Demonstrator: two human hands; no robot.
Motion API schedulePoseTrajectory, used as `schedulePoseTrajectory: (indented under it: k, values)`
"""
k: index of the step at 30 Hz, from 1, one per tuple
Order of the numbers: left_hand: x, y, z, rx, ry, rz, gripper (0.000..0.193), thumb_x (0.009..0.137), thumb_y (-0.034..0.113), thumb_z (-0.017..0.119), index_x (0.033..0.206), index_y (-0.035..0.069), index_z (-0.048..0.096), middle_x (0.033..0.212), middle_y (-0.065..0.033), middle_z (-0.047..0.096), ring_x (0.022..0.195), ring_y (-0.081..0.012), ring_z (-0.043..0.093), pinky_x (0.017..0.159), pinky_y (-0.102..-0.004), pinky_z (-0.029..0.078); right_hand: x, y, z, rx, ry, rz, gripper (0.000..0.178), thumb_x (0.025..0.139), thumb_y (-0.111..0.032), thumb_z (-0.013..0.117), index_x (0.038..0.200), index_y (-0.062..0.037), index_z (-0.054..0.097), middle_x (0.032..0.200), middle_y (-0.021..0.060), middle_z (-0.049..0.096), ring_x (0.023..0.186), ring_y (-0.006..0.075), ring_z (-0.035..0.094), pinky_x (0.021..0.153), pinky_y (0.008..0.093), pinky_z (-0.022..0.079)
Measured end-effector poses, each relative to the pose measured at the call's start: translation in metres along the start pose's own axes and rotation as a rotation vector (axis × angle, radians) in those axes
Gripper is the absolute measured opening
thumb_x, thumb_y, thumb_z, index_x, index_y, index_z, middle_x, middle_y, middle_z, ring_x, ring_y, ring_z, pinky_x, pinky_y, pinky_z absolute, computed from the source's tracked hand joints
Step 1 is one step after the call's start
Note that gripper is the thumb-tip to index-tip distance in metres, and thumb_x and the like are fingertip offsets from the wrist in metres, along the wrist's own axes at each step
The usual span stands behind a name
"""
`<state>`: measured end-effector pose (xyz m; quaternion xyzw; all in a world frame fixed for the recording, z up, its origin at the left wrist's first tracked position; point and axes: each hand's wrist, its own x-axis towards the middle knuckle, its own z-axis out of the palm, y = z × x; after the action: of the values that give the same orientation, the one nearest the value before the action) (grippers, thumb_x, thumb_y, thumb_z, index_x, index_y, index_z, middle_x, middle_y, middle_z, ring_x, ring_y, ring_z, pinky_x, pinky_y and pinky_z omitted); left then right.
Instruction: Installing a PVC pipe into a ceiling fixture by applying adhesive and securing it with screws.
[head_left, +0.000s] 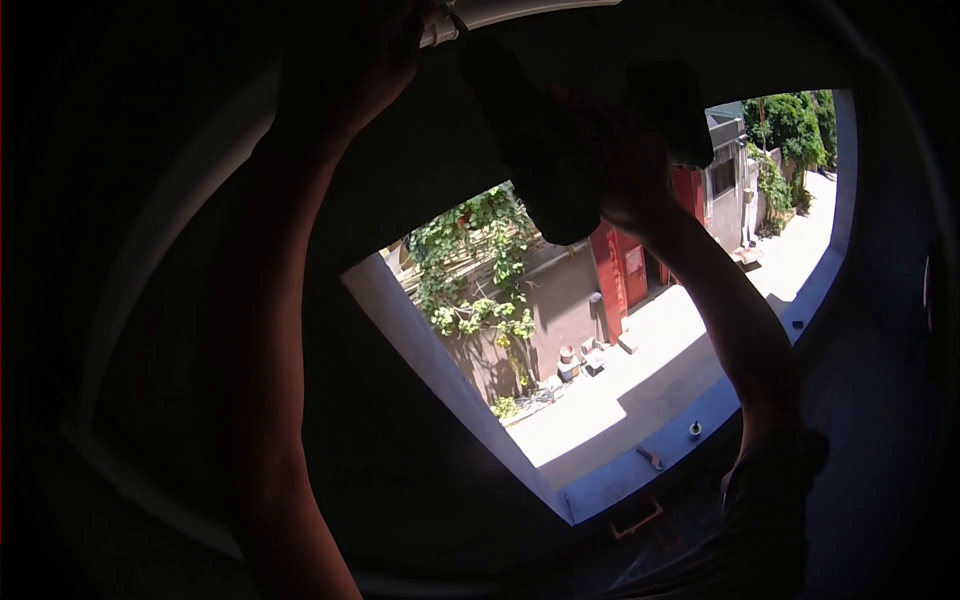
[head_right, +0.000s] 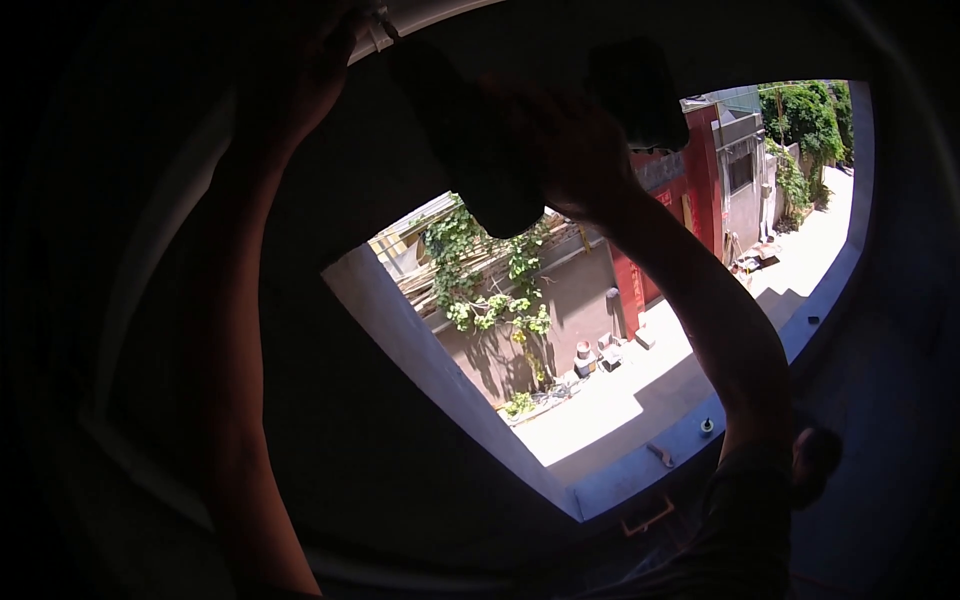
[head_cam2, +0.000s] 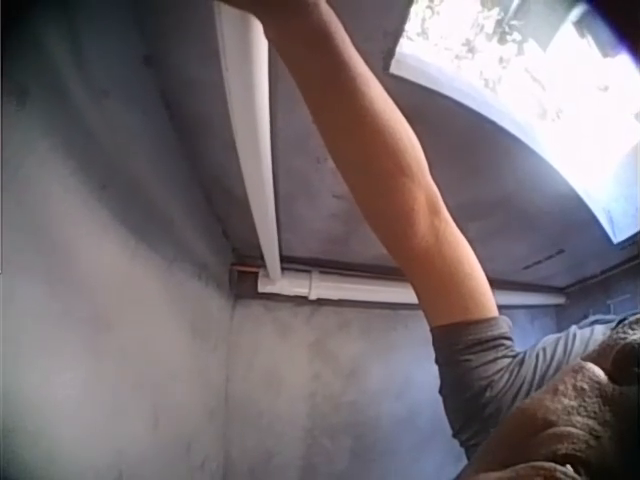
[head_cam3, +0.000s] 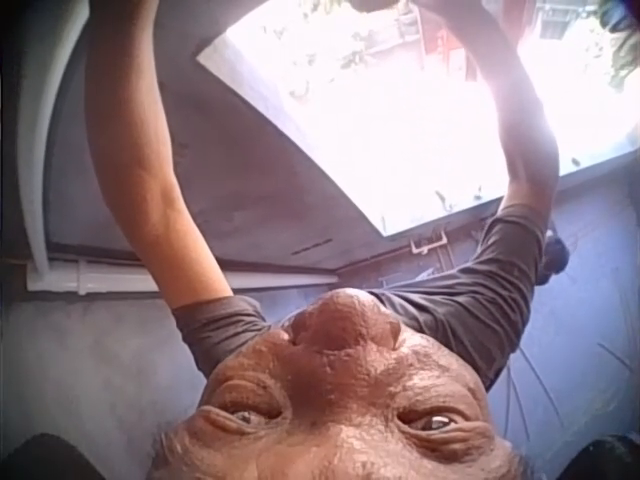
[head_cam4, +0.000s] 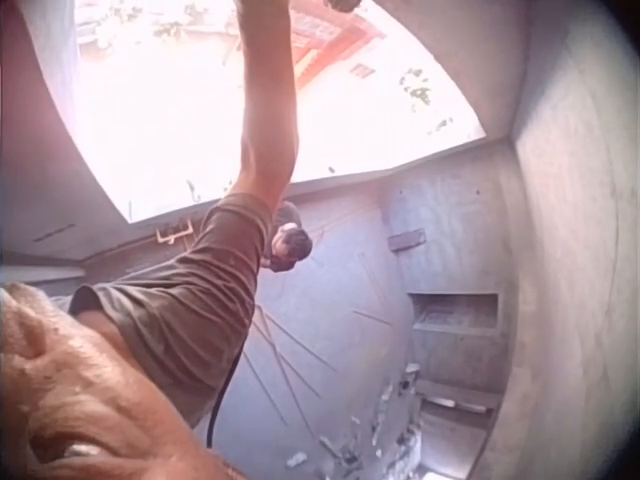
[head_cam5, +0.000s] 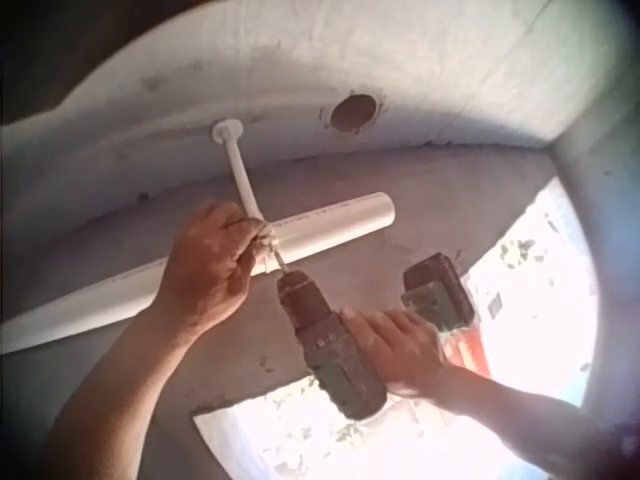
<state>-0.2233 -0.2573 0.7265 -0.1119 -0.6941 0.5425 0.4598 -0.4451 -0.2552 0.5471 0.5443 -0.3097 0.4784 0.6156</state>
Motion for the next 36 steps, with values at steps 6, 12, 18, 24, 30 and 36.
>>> schedulePoseTrajectory:
  k: [6, 12, 18, 24, 30, 36]
  values:
    - [0.004, 0.015, 0.005, -0.39, 0.217, 0.01, 0.012, 0.08, 0.003, 0.068, 0.091, 0.0, 0.064, 0.084, -0.0126, 0.061, 0.083, -0.0304, 0.059, 0.073, -0.04, 0.05, -0.01, 0.0, -0.013, 0.02, 0.009, 0.001, 0.06, 0.08, -0.023, 0.072, 0.134, -0.0091, 0.051, 0.114, 0.0095, 0.062, 0.091, 0.0248, 0.063, 0.074, 0.0369, 0.052]
    - [0.02, 0.027, -0.018, 0.019, -0.03, -0.03, 0.012, 0.08, 0.004, 0.068, 0.091, 0.0, 0.064, 0.085, -0.0123, 0.061, 0.084, -0.0305, 0.059, 0.074, -0.0406, 0.049, -0.005, -0.002, -0.028, 0.077, 0.05, 0.014, 0.059, 0.08, -0.022, 0.072, 0.134, -0.0096, 0.051, 0.114, 0.0091, 0.063, 0.09, 0.0241, 0.064, 0.073, 0.0354, 0.053]
    - [0.029, 0.032, -0.023, 0.042, -0.029, -0.012, 0.013, 0.081, 0.004, 0.067, 0.092, 0.0, 0.064, 0.085, -0.013, 0.06, 0.083, -0.0311, 0.059, 0.074, -0.0412, 0.049, -0.007, 0.003, -0.043, 0.028, -0.025, 0.028, 0.061, 0.08, -0.021, 0.072, 0.135, -0.0107, 0.049, 0.113, 0.0084, 0.063, 0.091, 0.0238, 0.064, 0.074, 0.0358, 0.053]
    - [0.036, 0.037, -0.025, 0.044, -0.029, -0.007, 0.012, 0.082, 0.004, 0.066, 0.093, -0.001, 0.063, 0.085, -0.0134, 0.06, 0.083, -0.0315, 0.059, 0.074, -0.0413, 0.049, -0.005, 0.008, -0.052, 0.057, -0.048, 0.032, 0.064, 0.079, -0.021, 0.073, 0.136, -0.0115, 0.048, 0.111, 0.0077, 0.062, 0.093, 0.0246, 0.063, 0.074, 0.0372, 0.052]
    - [0.04, 0.042, -0.028, 0.023, -0.026, -0.027, 0.011, 0.082, 0.005, 0.066, 0.092, -0.001, 0.064, 0.085, -0.0139, 0.061, 0.083, -0.0317, 0.059, 0.074, -0.0413, 0.05, 0.0, 0.006, -0.061, 0.057, -0.034, 0.033, 0.063, 0.079, -0.022, 0.072, 0.136, -0.0112, 0.049, 0.107, 0.0078, 0.062, 0.092, 0.0251, 0.062, 0.075, 0.0369, 0.051]
    - [0.04, 0.041, -0.028, 0.037, -0.019, 0.002, 0.011, 0.081, 0.004, 0.066, 0.091, -0.001, 0.065, 0.084, -0.0139, 0.061, 0.083, -0.0316, 0.059, 0.074, -0.0412, 0.05, 0.003, 0.002, -0.063, 0.039, -0.028, 0.033, 0.064, 0.078, -0.024, 0.073, 0.136, -0.0112, 0.049, 0.107, 0.0077, 0.062, 0.092, 0.025, 0.062, 0.077, 0.0377, 0.05]
